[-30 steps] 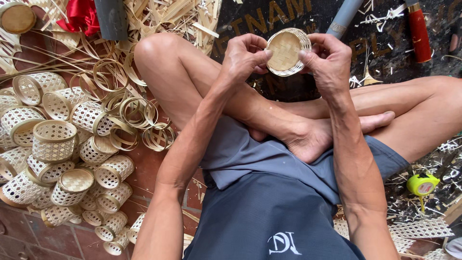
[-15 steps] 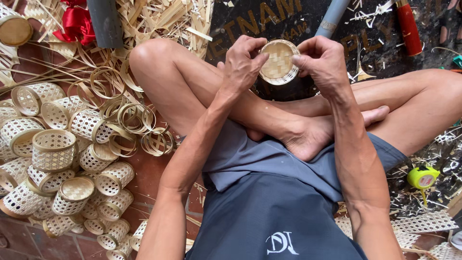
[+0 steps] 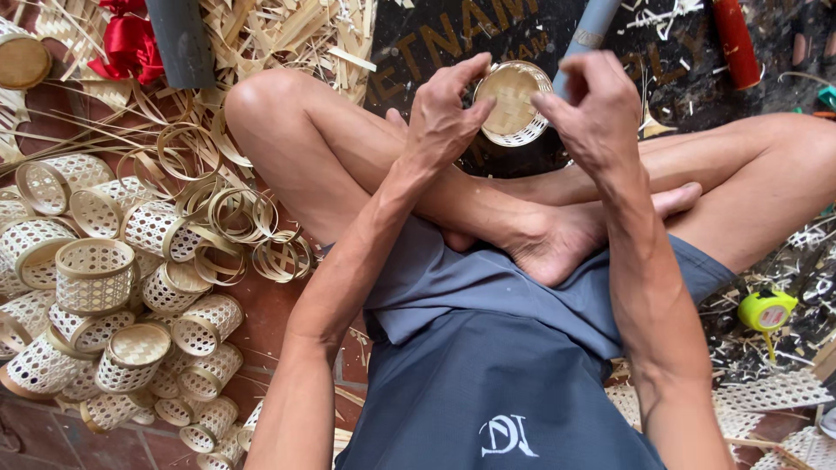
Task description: The person sits cross-legged on the floor assembling small woven bamboo baskets. They bend a woven basket body into shape, fit it into a bamboo rim ring, press the rim down using a gray metal tube, bend thin bamboo strips by hand, and attach the strip around the basket rim, adding finished baskets to a pile beside them.
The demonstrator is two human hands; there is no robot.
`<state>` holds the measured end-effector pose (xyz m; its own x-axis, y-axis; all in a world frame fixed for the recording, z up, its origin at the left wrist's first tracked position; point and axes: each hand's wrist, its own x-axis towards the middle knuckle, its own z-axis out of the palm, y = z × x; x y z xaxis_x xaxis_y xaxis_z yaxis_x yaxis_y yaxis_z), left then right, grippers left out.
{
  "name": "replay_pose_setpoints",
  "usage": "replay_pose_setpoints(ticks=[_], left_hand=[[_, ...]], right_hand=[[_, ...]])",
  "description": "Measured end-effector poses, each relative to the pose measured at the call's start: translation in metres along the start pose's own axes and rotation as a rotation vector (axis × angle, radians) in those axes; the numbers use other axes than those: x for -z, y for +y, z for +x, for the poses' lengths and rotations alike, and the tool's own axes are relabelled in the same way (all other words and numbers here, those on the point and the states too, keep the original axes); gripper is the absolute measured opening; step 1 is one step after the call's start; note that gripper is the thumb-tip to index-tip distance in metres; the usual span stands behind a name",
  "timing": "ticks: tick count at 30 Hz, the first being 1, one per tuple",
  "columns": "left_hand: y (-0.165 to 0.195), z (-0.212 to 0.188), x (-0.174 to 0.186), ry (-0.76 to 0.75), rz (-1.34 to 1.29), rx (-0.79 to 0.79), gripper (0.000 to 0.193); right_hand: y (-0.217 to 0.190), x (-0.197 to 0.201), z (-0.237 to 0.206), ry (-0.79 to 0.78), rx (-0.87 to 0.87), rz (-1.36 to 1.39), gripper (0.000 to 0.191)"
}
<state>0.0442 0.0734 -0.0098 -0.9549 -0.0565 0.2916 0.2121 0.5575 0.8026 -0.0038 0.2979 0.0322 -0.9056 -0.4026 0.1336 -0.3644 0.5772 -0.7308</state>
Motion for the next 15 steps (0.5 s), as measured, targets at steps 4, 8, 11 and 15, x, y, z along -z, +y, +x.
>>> replay_pose_setpoints(ticks=[4, 8, 11, 15], left_hand=[[0.005, 0.007, -0.022, -0.042, 0.071, -0.007, 0.032], [0.001, 0.015, -0.034, -0.135, 0.263, 0.032, 0.017], [-0.002, 0.014, -0.032, -0.173, 0.257, 0.047, 0.015], [0.001, 0.008, -0.026, -0.160, 0.242, -0.011, 0.020]], right_hand=[[0.004, -0.012, 0.027, -0.041, 0.245, -0.304, 0.030], [0.015, -0.024, 0.034, -0.084, 0.267, -0.381, 0.026], [0.022, -0.028, 0.026, -0.113, 0.211, -0.361, 0.023], [0.022, -0.029, 0.018, -0.079, 0.189, -0.357, 0.015]])
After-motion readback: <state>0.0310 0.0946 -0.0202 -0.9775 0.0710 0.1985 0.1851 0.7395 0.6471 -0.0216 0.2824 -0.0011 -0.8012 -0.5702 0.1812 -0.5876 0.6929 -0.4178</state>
